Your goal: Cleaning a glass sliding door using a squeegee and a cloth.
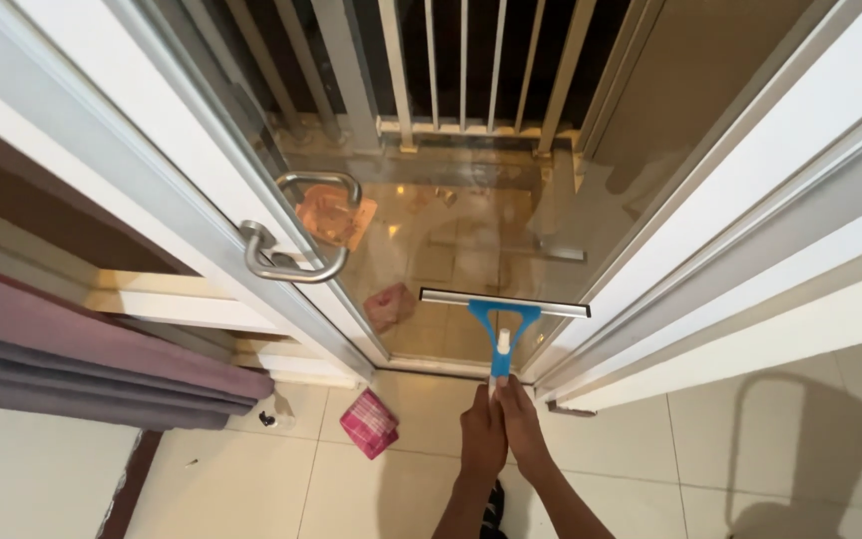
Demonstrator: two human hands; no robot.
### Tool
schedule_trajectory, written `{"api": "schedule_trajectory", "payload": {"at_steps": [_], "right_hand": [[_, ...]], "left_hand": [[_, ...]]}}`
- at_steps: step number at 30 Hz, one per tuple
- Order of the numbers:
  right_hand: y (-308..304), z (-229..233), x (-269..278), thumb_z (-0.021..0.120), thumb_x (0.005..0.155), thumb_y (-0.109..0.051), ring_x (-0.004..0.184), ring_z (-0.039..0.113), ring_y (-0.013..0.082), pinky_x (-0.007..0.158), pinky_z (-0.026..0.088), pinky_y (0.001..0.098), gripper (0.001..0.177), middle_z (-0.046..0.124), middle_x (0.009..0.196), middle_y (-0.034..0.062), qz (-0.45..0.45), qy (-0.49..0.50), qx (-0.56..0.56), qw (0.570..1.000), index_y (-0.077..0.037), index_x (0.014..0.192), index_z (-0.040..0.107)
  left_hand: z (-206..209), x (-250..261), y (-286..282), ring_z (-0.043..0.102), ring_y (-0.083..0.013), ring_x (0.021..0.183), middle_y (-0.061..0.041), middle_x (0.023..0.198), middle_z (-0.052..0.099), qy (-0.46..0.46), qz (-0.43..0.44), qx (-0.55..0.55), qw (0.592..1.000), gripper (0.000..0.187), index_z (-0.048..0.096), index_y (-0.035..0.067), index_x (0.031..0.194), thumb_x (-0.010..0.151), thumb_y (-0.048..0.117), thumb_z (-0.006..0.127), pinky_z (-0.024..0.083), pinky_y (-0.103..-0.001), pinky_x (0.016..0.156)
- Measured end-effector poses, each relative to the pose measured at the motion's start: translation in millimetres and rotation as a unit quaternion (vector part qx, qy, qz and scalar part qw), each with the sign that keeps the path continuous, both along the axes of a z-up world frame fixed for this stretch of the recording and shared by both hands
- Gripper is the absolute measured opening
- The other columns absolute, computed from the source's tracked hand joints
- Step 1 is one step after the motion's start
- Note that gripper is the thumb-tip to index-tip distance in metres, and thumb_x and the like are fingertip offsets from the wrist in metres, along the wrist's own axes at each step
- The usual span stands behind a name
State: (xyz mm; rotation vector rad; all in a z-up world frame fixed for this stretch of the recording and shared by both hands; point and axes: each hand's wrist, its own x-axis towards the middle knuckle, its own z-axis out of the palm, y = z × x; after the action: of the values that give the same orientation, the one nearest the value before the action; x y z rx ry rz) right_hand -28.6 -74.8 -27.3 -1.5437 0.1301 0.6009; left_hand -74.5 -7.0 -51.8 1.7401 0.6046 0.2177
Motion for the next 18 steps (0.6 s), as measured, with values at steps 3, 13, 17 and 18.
{"api": "schedule_trajectory", "payload": {"at_steps": [3, 13, 17, 18], "right_hand": [[-1, -3, -5, 0.05, 0.107, -0.041, 0.073, 0.041, 0.0144, 0.07, 0.04, 0.033, 0.039, 0.042, 0.077, 0.002, 0.012, -0.056, 0.03, 0.998, -0.004, 0.098, 0.058], [12, 103, -12, 0.049, 0.103, -0.04, 0.075, 0.045, 0.0122, 0.071, 0.042, 0.0301, 0.035, 0.048, 0.078, 0.0003, 0.03, -0.112, 0.036, 0.993, -0.007, 0.105, 0.06], [28, 123, 0, 0.05, 0.105, -0.044, 0.072, 0.04, 0.0138, 0.066, 0.04, 0.031, 0.041, 0.042, 0.077, 0.0013, 0.047, -0.173, 0.046, 0.983, -0.004, 0.102, 0.06], [28, 131, -3, 0.051, 0.104, -0.045, 0.071, 0.041, 0.0134, 0.065, 0.04, 0.0309, 0.041, 0.044, 0.076, 0.0013, 0.044, -0.174, 0.034, 0.983, -0.005, 0.102, 0.061]], "left_hand": [[47, -8, 5, 0.07, -0.0387, 0.062, -0.023, 0.071, 0.068, -0.049, -0.004, -0.017, 0.999, 0.032, 0.057, 0.004, 0.112, 0.104, 0.029, 0.039, 0.049, -0.046, 0.055], [111, -8, 16, 0.065, -0.039, 0.058, -0.023, 0.067, 0.065, -0.117, 0.023, 0.007, 0.993, 0.032, 0.056, 0.0, 0.101, 0.104, 0.03, 0.044, 0.044, -0.047, 0.052], [142, -1, 31, 0.062, -0.0387, 0.056, -0.024, 0.067, 0.063, -0.177, 0.036, 0.015, 0.983, 0.031, 0.057, -0.001, 0.103, 0.102, 0.028, 0.046, 0.044, -0.047, 0.052], [150, -4, 30, 0.062, -0.0387, 0.056, -0.024, 0.067, 0.063, -0.192, 0.042, 0.011, 0.98, 0.031, 0.057, -0.001, 0.104, 0.102, 0.028, 0.046, 0.044, -0.047, 0.052]]}}
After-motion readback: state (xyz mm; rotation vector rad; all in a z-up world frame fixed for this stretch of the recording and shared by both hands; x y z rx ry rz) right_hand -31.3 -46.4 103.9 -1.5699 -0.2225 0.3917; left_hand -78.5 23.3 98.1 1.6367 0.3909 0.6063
